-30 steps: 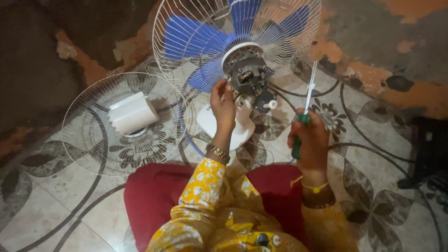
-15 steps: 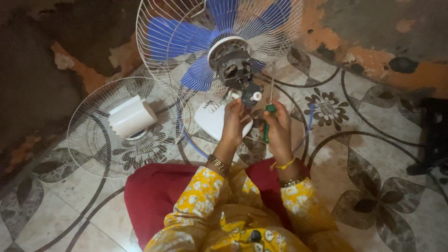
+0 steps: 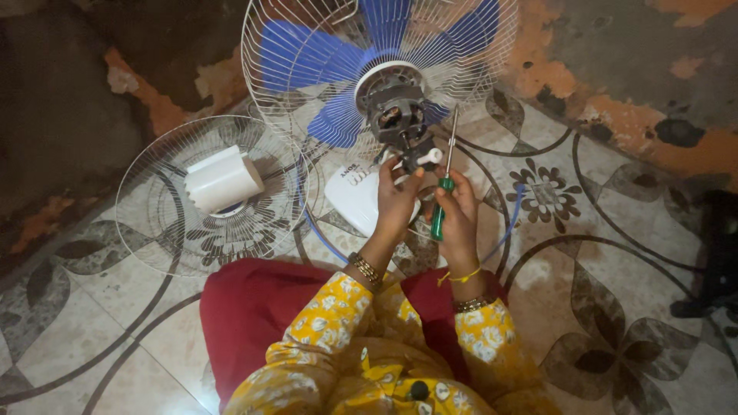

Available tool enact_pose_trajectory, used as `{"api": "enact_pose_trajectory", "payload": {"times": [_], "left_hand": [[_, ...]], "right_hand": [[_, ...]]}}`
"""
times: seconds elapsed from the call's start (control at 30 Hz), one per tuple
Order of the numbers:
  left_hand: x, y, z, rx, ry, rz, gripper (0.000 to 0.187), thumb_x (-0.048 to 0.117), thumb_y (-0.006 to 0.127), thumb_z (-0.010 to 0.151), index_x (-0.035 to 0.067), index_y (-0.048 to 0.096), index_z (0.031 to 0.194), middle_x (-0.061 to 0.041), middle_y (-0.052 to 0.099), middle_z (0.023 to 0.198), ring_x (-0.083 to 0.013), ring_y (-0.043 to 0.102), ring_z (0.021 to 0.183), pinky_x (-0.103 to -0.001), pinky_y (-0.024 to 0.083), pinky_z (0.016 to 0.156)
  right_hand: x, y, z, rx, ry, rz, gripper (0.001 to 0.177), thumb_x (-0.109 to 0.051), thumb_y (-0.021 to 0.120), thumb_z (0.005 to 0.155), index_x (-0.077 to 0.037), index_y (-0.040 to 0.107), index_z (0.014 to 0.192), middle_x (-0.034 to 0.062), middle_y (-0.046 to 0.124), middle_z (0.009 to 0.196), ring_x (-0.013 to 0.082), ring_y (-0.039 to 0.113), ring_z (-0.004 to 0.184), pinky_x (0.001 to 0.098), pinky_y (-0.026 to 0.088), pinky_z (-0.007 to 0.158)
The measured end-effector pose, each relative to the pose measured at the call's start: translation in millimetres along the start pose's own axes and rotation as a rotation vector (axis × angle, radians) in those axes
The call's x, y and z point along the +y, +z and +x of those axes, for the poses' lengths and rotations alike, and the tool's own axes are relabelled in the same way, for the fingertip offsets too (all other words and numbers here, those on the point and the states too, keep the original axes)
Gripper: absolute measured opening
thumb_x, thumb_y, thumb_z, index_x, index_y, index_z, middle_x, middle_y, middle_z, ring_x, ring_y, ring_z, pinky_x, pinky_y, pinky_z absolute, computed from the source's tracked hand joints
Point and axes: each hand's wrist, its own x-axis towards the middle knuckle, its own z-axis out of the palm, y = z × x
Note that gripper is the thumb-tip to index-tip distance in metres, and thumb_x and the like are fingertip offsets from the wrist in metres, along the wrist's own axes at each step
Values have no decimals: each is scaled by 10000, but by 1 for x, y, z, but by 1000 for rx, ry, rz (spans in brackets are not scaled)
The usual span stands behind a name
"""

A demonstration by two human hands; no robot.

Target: The person uses a green screwdriver to repeatedly tighten and loosen screws on the motor housing of a standing electric fan. They hold the fan steady with one hand while turning the screwdriver with the other, focusing on the central motor area.

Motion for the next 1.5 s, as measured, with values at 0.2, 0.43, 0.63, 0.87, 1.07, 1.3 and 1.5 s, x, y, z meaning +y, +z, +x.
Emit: {"api": "enact_pose_trajectory", "payload": {"times": [0.2, 0.43, 0.63, 0.87, 1.07, 1.3, 1.5], "left_hand": [[4, -9, 5, -54, 40, 18, 636, 190, 691, 969, 54, 395, 1515, -135, 605, 1237, -174, 652, 975, -278, 563, 763], [3, -24, 9, -39, 24, 68, 594, 247, 661, 975, 53, 449, 1495, -91, 623, 1207, -152, 613, 928, -280, 514, 743], [-2, -30, 12, -38, 10, 71, 572, 267, 631, 995, 52, 429, 1486, -90, 606, 1239, -149, 625, 969, -285, 525, 772], [-3, -31, 13, -69, 40, 30, 550, 244, 619, 1010, 51, 431, 1490, -137, 644, 1202, -155, 650, 963, -289, 531, 787], [7, -33, 8, -51, 4, 106, 561, 269, 590, 1013, 70, 394, 1499, -106, 660, 1176, -154, 673, 943, -298, 558, 806], [6, -44, 22, -96, -101, -64, 514, 255, 623, 993, 55, 482, 1445, -125, 622, 1122, -191, 669, 865, -354, 551, 757], [-1, -74, 45, -206, -321, -523, 374, 233, 545, 1015, 8, 564, 1312, -87, 646, 1000, -246, 716, 884, -357, 586, 788]], "right_hand": [[-5, 10, -13, -8, -1, -50, 472, -96, 627, 962, -38, 493, 1410, 3, 663, 1215, 59, 605, 703, 214, 530, 574], [9, 15, -21, -60, -16, -46, 472, -65, 633, 999, -17, 496, 1447, 45, 609, 1059, 75, 589, 705, 223, 520, 598], [15, 16, -24, -85, -32, -70, 486, -44, 607, 1008, -5, 478, 1475, 70, 603, 1234, 71, 586, 746, 223, 533, 617], [11, 15, -26, -38, -39, -157, 480, -51, 597, 981, -23, 476, 1445, 113, 578, 1462, 51, 597, 808, 216, 557, 611], [13, 10, -29, -63, -56, -170, 463, -45, 621, 988, -23, 508, 1436, 133, 605, 1386, 61, 592, 762, 225, 557, 601], [16, 6, -30, -62, -8, -63, 420, -40, 618, 1024, -40, 506, 1430, 135, 607, 1292, 91, 619, 764, 243, 554, 629], [19, 10, -33, -41, 22, -46, 396, -57, 593, 991, -71, 494, 1374, 129, 605, 1454, 63, 593, 692, 215, 530, 569]]}}
